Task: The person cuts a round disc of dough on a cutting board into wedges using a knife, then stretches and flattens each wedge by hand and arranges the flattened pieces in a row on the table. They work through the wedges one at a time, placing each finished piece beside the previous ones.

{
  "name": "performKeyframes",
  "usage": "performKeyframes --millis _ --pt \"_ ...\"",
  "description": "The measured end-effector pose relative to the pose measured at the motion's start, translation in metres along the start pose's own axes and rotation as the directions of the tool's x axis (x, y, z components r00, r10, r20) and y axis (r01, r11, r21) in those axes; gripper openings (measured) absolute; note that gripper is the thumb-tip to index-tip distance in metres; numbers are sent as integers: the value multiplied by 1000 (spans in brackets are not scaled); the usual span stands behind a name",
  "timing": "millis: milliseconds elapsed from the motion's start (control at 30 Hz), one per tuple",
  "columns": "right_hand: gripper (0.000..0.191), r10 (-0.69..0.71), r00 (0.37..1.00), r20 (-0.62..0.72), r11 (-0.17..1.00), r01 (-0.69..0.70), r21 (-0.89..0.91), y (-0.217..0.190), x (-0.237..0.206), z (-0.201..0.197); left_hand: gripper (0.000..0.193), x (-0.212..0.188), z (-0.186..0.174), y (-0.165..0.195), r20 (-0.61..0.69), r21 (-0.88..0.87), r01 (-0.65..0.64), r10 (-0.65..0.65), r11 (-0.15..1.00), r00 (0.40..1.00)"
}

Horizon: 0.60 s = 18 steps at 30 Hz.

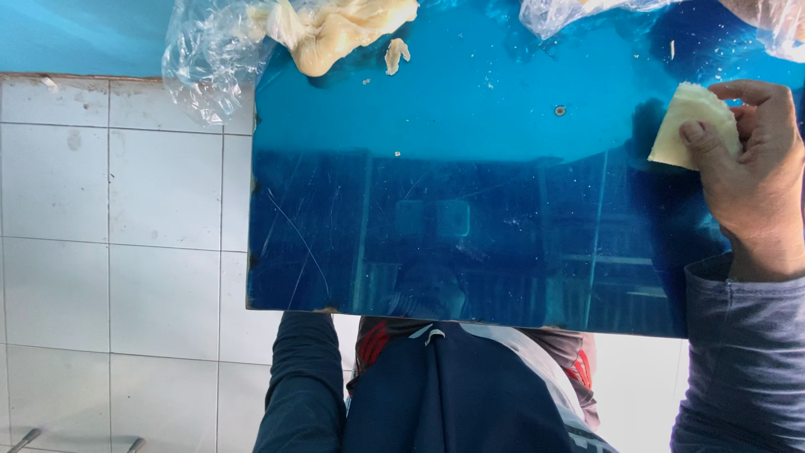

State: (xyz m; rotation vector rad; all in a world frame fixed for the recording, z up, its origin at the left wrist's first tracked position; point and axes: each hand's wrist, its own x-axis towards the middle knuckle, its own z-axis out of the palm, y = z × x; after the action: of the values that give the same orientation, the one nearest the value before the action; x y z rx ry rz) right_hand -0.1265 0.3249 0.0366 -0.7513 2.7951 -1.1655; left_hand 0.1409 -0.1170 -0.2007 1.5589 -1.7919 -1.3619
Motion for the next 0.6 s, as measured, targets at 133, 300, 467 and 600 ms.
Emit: performKeyframes --millis 133,300,467,600 --pt "27 -19 1000 17 1000 19 1 -1 2 0 20 -2 -6 1 -13 -31 2 -3 1000 1000" --pt "28 -113 993 44 989 117 -93 -1 5 -1 21 -15 -30 20 -18 -42 10 -10 999 1000" --pt "28 -104 994 34 989 107 -106 -1 2 0 23 -2 -23 -5 -42 -82 4 -7 997 999" --pt "30 -84 996 23 988 86 -131 -4 -1 -3 25 -1 -24 -10 -103 -152 -50 34 987 994"
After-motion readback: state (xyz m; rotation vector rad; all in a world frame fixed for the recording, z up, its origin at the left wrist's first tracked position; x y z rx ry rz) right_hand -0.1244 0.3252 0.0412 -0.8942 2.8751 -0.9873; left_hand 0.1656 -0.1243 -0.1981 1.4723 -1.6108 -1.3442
